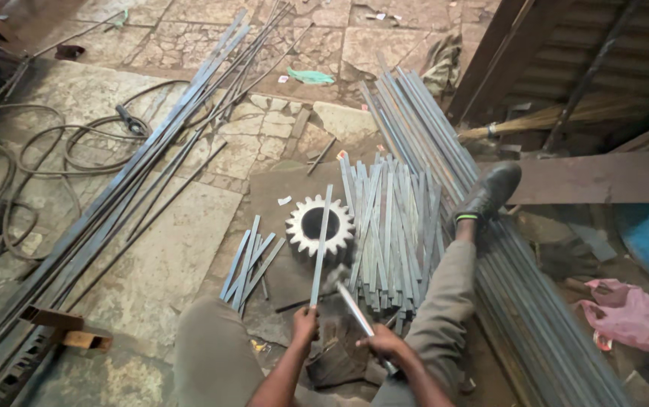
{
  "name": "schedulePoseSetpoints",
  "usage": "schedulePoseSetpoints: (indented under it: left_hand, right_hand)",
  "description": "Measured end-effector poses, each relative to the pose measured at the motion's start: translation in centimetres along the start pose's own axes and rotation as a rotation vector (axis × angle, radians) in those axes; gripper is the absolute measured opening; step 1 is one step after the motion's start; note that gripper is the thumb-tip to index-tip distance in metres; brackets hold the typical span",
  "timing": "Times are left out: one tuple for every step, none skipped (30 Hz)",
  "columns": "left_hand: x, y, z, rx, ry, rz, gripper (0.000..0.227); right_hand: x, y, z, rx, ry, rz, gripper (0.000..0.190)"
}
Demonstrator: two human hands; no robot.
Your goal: The person sits on the floor and repeatedly hammers thin metal strips against a large gear-shaped metal object. They pick up strips from a pile, strike them with a hammer, and place them aside.
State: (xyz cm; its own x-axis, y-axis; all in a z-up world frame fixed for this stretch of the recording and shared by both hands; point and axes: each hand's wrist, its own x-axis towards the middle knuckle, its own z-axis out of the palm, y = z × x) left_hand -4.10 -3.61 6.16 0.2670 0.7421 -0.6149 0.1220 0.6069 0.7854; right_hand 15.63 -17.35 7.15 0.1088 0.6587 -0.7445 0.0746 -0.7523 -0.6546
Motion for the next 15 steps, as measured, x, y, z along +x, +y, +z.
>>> schedulePoseSetpoints:
  left_hand:
    - [0.1, -0.1, 0.2, -0.018, -0.007, -0.002, 0.031]
    - [0.3, 0.1, 0.3, -0.039, -0.012, 0.003, 0.031]
    - [0.2, 0.1, 0.3, -0.025, -0.007, 0.005, 0.031]
    - [0.1, 0.2, 0.3, -0.015, 0.001, 0.007, 0.030]
    - [0.1, 0.3, 0.1, -0.004, 0.008, 0.009, 0.030]
    - [0.2, 0.4, 0.0, 0.011, 0.016, 0.019, 0.030]
    - [0.4, 0.4, -0.1, 0.026, 0.023, 0.028, 0.029]
    - [0.2, 0.0, -0.3, 0.048, 0.028, 0.025, 0.029]
    - [0.3, -0.3, -0.4, 0.062, 0.032, 0.031, 0.027]
    - [0.6, -0.3, -0.4, 0.078, 0.034, 0.036, 0.026]
    - [0.6, -0.5, -0.4, 0.095, 0.035, 0.041, 0.025]
    - [0.7, -0.6, -0.4, 0.083, 0.033, 0.025, 0.026]
    - [0.6, -0.8, -0.1, 0.072, 0.031, 0.009, 0.026]
    - [0.5, -0.9, -0.2, 0.065, 0.033, -0.007, 0.027]
    - [0.9, -0.7, -0.1, 0.062, 0.021, 0.011, 0.029]
  right_hand:
    - [0.0, 0.5, 0.0, -0.106, -0.035, 0.053, 0.038]
    - [0.2, 0.6, 0.0, -0.215, -0.068, 0.098, 0.040]
    - [0.1, 0.8, 0.1, -0.389, -0.017, 0.066, 0.040]
    - [-0.1, 0.7, 0.2, -0.565, 0.034, 0.032, 0.041]
    - [-0.4, 0.3, 0.2, -0.741, 0.088, -0.002, 0.041]
    - [-0.6, -0.8, -0.3, -0.814, 0.159, -0.164, 0.045]
    - [-0.8, -2.8, -0.8, -0.884, 0.225, -0.329, 0.048]
    - [-2.3, -4.5, -0.6, -0.944, 0.284, -0.486, 0.052]
    - [-3.6, -8.0, -1.1, -0.796, 0.377, -0.545, 0.045]
    - [-6.0, -11.8, -1.2, -0.598, 0.466, -0.638, 0.039]
    - [-9.7, -15.3, -0.9, -0.464, 0.524, -0.764, 0.034]
    - [-14.0, -19.1, -0.8, -0.379, 0.558, -0.921, 0.031]
    - [-18.9, -22.4, -0.7, -0.325, 0.558, -1.084, 0.029]
    - [-23.8, -25.3, -0.3, -0.287, 0.529, -1.251, 0.029]
    - [-28.6, -27.7, -0.3, -0.269, 0.418, -1.411, 0.020]
